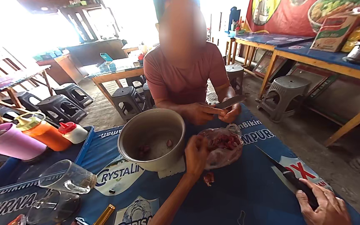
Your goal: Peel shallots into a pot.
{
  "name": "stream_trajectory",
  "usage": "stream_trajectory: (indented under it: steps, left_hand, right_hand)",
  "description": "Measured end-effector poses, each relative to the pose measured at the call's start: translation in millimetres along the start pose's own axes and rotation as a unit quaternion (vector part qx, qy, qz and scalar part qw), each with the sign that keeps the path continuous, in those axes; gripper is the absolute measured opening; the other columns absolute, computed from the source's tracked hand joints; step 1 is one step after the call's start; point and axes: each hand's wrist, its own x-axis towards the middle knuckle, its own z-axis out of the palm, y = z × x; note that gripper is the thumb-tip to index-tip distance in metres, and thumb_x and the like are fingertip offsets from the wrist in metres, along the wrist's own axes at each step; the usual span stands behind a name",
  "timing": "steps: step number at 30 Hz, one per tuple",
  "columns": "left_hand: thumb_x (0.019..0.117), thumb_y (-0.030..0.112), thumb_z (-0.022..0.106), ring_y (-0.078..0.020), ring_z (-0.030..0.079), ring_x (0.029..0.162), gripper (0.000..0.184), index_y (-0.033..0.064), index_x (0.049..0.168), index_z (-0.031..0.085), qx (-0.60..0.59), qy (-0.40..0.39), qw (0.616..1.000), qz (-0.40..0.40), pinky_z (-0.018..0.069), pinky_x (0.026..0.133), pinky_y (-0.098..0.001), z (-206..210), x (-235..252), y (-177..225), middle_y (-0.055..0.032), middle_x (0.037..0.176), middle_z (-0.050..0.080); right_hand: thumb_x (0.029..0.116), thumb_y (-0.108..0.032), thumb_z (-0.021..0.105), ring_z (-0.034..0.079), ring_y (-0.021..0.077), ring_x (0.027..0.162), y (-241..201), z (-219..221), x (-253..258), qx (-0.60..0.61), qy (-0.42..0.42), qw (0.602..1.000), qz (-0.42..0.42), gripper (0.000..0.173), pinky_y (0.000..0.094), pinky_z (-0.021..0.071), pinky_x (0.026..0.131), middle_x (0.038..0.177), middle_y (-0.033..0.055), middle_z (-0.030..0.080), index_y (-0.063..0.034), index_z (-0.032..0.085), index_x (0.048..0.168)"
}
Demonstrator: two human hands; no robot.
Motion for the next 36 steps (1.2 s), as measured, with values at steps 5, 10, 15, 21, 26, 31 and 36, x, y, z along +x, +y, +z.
stream_trajectory:
  steps: [5, 10, 15, 21, 26, 31, 36]
  left_hand:
    - [0.1020, 0.018, 0.058, -0.0146, 0.061, 0.073, 0.024, -0.0029, 0.109, 0.068, 0.087, -0.031, 0.995, 0.047, 0.0535, 0.069, -0.0298, -30.0, -23.5, -2.0, -0.0111, 0.090, 0.065]
    - [0.0982, 0.028, 0.064, -0.0291, 0.071, 0.079, 0.030, -0.0004, 0.104, 0.072, 0.278, -0.025, 0.940, 0.198, 0.0589, 0.061, -0.0413, -21.2, -63.4, -37.1, -0.0175, 0.097, 0.068]
    - [0.0984, 0.029, 0.061, -0.0270, 0.070, 0.088, 0.026, 0.0070, 0.104, 0.074, 0.288, 0.005, 0.906, 0.310, 0.0580, 0.076, -0.0397, -1.2, -39.2, -17.5, -0.0101, 0.094, 0.071]
    - [0.1011, 0.008, 0.052, -0.0359, 0.058, 0.127, 0.029, 0.0045, 0.125, 0.069, 0.300, -0.266, 0.905, 0.144, 0.0498, 0.101, -0.0510, 38.3, 20.1, 22.5, -0.0187, 0.135, 0.062]
    - [0.0968, 0.007, 0.061, -0.0398, 0.051, 0.133, 0.035, 0.0013, 0.131, 0.062, 0.350, -0.394, 0.846, 0.074, 0.0460, 0.105, -0.0544, 40.9, 31.0, 34.1, -0.0199, 0.152, 0.046]
    - [0.0972, 0.003, 0.056, -0.0416, 0.055, 0.126, 0.032, -0.0021, 0.128, 0.060, 0.275, -0.343, 0.891, 0.111, 0.0484, 0.103, -0.0498, 38.0, 27.6, 27.7, -0.0285, 0.139, 0.051]
    - [0.1039, 0.019, 0.053, -0.0428, 0.049, 0.134, 0.039, 0.0114, 0.142, 0.060, 0.262, -0.364, 0.882, 0.143, 0.0435, 0.108, -0.0525, 54.3, 29.5, 25.4, -0.0277, 0.143, 0.051]
  right_hand:
    - [0.0991, -0.026, 0.052, 0.056, 0.0509, 0.122, -1.0, -1.8, 0.2, 0.004, 0.000, 1.000, -0.001, 0.044, 0.0638, 0.0378, 0.105, 0.131, 0.0307, 0.061, 0.0006, 0.065, 0.132]
    - [0.0997, -0.026, 0.051, 0.055, 0.0508, 0.122, -1.8, -0.8, -0.3, -0.001, -0.004, 1.000, 0.004, 0.043, 0.0631, 0.0381, 0.104, 0.133, 0.0303, 0.060, -0.0006, 0.065, 0.132]
    - [0.0984, -0.025, 0.053, 0.056, 0.0509, 0.121, -1.3, -0.6, 0.5, -0.006, 0.003, 1.000, 0.005, 0.043, 0.0633, 0.0386, 0.104, 0.131, 0.0304, 0.060, -0.0003, 0.066, 0.131]
    - [0.0990, -0.025, 0.053, 0.056, 0.0504, 0.122, -1.8, -2.1, 1.3, -0.009, 0.000, 1.000, 0.003, 0.043, 0.0622, 0.0388, 0.105, 0.132, 0.0298, 0.061, -0.0004, 0.066, 0.132]
    - [0.0988, -0.024, 0.053, 0.056, 0.0497, 0.123, -2.6, -1.2, 1.1, -0.011, 0.003, 1.000, 0.006, 0.042, 0.0617, 0.0387, 0.105, 0.132, 0.0293, 0.061, -0.0004, 0.066, 0.131]
    - [0.0988, -0.025, 0.053, 0.056, 0.0512, 0.122, -2.1, -2.1, 1.0, -0.003, 0.008, 1.000, 0.000, 0.043, 0.0627, 0.0392, 0.104, 0.131, 0.0303, 0.061, 0.0008, 0.066, 0.130]
    - [0.0986, -0.025, 0.052, 0.057, 0.0506, 0.121, -1.5, -1.0, 0.0, -0.009, 0.003, 1.000, -0.003, 0.043, 0.0625, 0.0395, 0.104, 0.130, 0.0297, 0.062, 0.0005, 0.066, 0.130]
